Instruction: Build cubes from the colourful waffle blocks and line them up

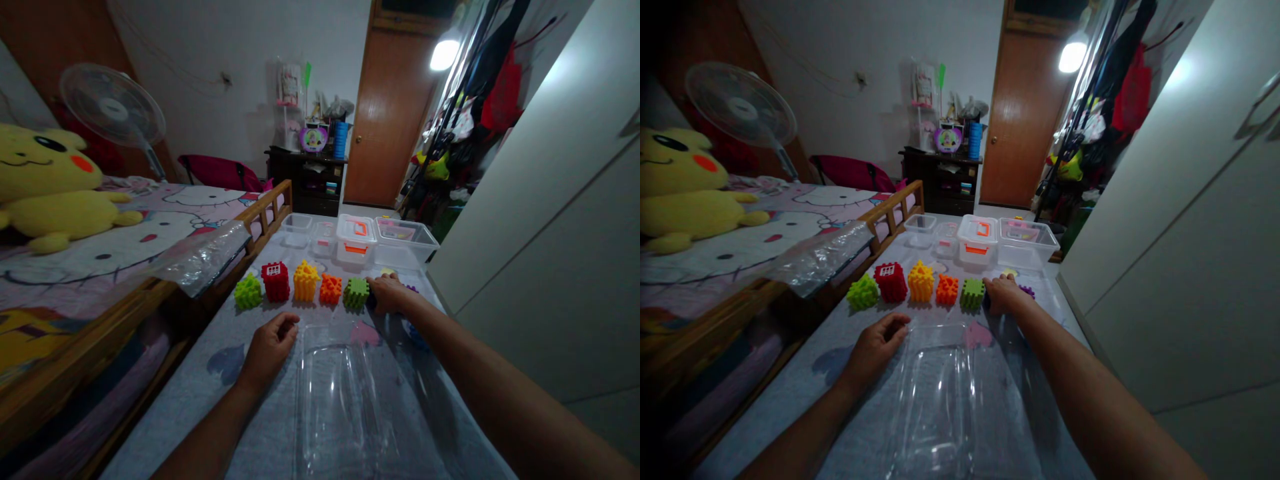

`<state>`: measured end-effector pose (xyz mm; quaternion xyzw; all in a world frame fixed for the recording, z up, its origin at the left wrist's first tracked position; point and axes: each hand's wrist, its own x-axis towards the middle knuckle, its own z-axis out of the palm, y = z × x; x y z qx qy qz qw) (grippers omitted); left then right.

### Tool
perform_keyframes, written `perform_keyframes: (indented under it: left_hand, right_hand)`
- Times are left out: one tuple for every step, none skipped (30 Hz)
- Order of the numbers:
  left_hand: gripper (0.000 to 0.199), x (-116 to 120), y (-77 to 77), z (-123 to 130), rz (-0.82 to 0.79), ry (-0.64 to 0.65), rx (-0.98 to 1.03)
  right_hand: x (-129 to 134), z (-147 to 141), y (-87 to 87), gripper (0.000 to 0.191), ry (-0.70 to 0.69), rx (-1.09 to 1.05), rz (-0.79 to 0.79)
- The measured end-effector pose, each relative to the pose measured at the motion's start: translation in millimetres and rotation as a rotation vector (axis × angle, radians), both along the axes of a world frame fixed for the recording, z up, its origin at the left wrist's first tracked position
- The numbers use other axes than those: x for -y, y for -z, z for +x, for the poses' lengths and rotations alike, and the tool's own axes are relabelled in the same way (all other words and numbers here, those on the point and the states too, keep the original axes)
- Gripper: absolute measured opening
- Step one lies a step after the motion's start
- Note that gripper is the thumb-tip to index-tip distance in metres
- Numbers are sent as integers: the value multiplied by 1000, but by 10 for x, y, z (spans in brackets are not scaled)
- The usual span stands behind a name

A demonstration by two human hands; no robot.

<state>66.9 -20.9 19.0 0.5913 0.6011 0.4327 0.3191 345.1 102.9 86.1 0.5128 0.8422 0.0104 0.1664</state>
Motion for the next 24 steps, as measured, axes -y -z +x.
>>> perform_keyframes:
  left_hand:
    - [24, 2, -5, 2, -1, 0, 0]
    - [24, 4, -11, 4, -2, 1, 0]
    - [24, 6, -15, 6, -4, 2, 3]
    - [23, 7, -19, 8, -6, 4, 7]
    - [23, 8, -21, 9, -7, 7, 12]
    - [23, 9, -23, 10, -9, 10, 15]
    - [22, 9, -23, 10, -10, 12, 16]
    - [22, 9, -23, 8, -11, 12, 14]
    - [22, 8, -22, 6, -11, 11, 12]
    - [22, 8, -22, 4, -10, 10, 8]
    - [23, 8, -21, 1, -9, 10, 4]
    - [23, 7, -20, -2, -7, 10, 1]
    - [23, 7, -20, -4, -6, 12, -3]
    - [23, 7, -20, -5, -6, 14, -6]
    - [23, 7, -21, -5, -8, 16, -8]
    - [23, 7, -20, -4, -9, 17, -8]
    - [23, 8, -19, -4, -11, 17, -9]
    - [23, 8, -18, -3, -13, 18, -8]
    - [23, 8, -15, -3, -13, 20, -7]
    - [23, 8, -11, -4, -14, 21, -4]
    - [23, 8, -6, -5, -16, 26, -1]
    - [24, 8, -1, -6, -17, 30, 3]
    - [24, 8, 3, -6, -19, 35, 8]
    - [24, 8, 6, -6, -20, 38, 12]
  right_hand:
    - [4, -6, -7, 59, 1, 0, 0]
    - [9, -11, -13, 57, 1, -1, 1]
    - [13, -15, -17, 54, 3, -1, 2]
    - [17, -17, -20, 53, 4, -2, 3]
    - [19, -19, -21, 52, 7, -2, 5]
    - [21, -20, -21, 51, 9, -1, 6]
    - [21, -19, -20, 51, 11, -1, 9]
    - [22, -17, -20, 51, 12, -1, 12]
    - [22, -14, -20, 51, 14, -2, 16]
    - [23, -9, -23, 51, 15, -5, 23]
    - [23, -4, -29, 50, 16, -9, 31]
    - [25, 3, -39, 50, 17, -14, 40]
    - [26, 10, -54, 49, 19, -19, 48]
    - [26, 18, -73, 49, 22, -25, 56]
    - [25, 27, -97, 48, 26, -29, 64]
    - [23, 38, -126, 48, 31, -34, 70]
    - [20, 50, -160, 49, 39, -39, 77]
    - [15, 64, -198, 50, 47, -45, 85]
    - [12, 79, -242, 52, 57, -50, 93]
    - [11, 92, -291, 54, 67, -57, 103]
    - [15, 102, -346, 56, 75, -64, 112]
    - [28, 105, -407, 57, 83, -69, 123]
    - [54, 98, -475, 58, 87, -78, 138]
    - [95, 77, -547, 59, 81, -93, 157]
